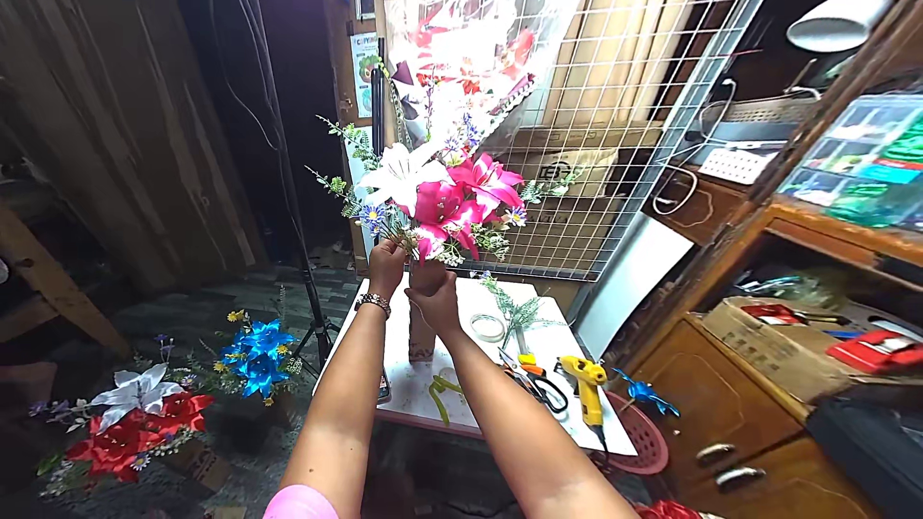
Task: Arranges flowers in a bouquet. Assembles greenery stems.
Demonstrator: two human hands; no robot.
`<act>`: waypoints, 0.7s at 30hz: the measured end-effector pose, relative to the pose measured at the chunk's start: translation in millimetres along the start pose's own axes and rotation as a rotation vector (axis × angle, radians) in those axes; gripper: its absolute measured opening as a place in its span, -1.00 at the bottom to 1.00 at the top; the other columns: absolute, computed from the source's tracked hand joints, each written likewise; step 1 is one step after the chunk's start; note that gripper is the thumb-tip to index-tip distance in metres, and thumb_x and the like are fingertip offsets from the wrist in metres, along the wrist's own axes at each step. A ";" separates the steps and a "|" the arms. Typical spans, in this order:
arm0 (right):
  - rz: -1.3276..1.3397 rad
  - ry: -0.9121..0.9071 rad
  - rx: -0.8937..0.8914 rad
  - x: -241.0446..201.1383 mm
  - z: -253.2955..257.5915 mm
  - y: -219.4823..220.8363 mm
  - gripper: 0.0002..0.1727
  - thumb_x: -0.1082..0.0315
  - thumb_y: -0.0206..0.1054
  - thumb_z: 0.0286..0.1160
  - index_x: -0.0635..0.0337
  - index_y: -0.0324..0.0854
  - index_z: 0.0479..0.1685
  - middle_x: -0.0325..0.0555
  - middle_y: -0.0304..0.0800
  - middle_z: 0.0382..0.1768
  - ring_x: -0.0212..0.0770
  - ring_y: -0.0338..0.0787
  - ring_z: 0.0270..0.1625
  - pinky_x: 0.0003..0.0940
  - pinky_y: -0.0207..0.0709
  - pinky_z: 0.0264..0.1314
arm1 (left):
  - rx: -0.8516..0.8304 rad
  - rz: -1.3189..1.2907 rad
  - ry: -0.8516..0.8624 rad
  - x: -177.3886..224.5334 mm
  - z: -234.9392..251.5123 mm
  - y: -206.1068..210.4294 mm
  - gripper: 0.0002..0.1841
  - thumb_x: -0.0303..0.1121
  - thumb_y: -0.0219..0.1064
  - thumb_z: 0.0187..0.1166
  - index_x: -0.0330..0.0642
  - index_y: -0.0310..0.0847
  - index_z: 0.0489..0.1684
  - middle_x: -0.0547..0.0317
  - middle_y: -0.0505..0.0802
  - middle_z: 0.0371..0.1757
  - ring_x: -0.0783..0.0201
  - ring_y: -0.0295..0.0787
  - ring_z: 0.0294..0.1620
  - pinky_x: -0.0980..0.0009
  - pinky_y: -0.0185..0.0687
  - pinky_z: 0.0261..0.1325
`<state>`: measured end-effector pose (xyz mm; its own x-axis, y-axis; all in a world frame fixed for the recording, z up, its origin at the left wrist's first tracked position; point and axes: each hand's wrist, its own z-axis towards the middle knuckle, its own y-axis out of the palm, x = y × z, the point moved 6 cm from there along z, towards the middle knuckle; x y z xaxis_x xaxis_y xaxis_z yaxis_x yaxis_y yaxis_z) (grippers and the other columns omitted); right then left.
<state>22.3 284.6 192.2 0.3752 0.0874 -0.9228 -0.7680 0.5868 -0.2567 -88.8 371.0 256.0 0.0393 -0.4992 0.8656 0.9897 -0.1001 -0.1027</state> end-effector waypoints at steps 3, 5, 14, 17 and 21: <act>-0.003 -0.009 0.004 -0.3 -0.1 -2.2 0.03 0.28 0.74 0.18 0.42 0.11 0.62 0.47 0.47 0.43 0.30 0.58 0.46 0.17 0.47 0.48 | -0.011 0.079 -0.013 2.2 -0.4 -0.8 -0.80 -0.45 0.22 0.69 -0.42 0.66 -0.28 0.07 0.69 -0.43 0.29 0.58 -0.37 0.22 0.52 -0.13; 0.002 -0.028 0.011 -0.9 -0.8 -3.5 0.05 0.26 0.75 0.16 0.44 0.12 0.62 0.47 0.47 0.43 0.30 0.58 0.46 0.17 0.47 0.48 | -0.019 0.109 -0.003 2.1 -0.5 -0.6 -0.78 -0.43 0.21 0.71 -0.43 0.66 -0.28 0.06 0.67 -0.45 0.27 0.56 -0.38 0.20 0.50 -0.14; 0.003 -0.049 0.009 2.5 -0.3 -1.4 0.13 0.17 0.78 0.11 0.40 0.10 0.67 0.46 0.47 0.45 0.31 0.60 0.44 0.19 0.50 0.44 | -0.114 0.055 0.040 1.2 -5.4 -1.0 -0.69 -0.44 0.02 0.83 -0.57 0.62 -0.03 -0.15 0.77 -0.21 0.22 0.71 -0.17 0.22 0.62 0.11; 0.000 -0.066 0.015 1.7 -1.8 -1.3 0.15 0.18 0.79 0.10 0.41 0.08 0.69 0.48 0.44 0.47 0.31 0.59 0.46 0.19 0.49 0.46 | -0.117 0.011 0.063 1.0 -7.8 -1.9 -0.73 -0.48 0.03 0.80 -0.57 0.59 -0.03 -0.11 0.75 -0.21 0.30 0.69 -0.19 0.29 0.62 0.08; -0.005 -0.091 0.020 0.6 -4.0 -0.8 0.21 0.23 0.80 0.08 0.42 0.02 0.74 0.53 0.40 0.51 0.34 0.53 0.52 0.16 0.43 0.54 | -0.137 -0.059 0.050 -1.7 -10.6 -0.1 -0.72 -0.49 0.01 0.82 -0.58 0.55 0.15 -0.20 0.77 -0.02 0.25 0.73 -0.02 0.28 0.63 0.25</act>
<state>21.0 281.0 190.7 0.4254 0.1561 -0.8914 -0.7556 0.6034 -0.2550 -90.5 362.7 249.3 -0.0288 -0.5311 0.8469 0.9619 -0.2451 -0.1210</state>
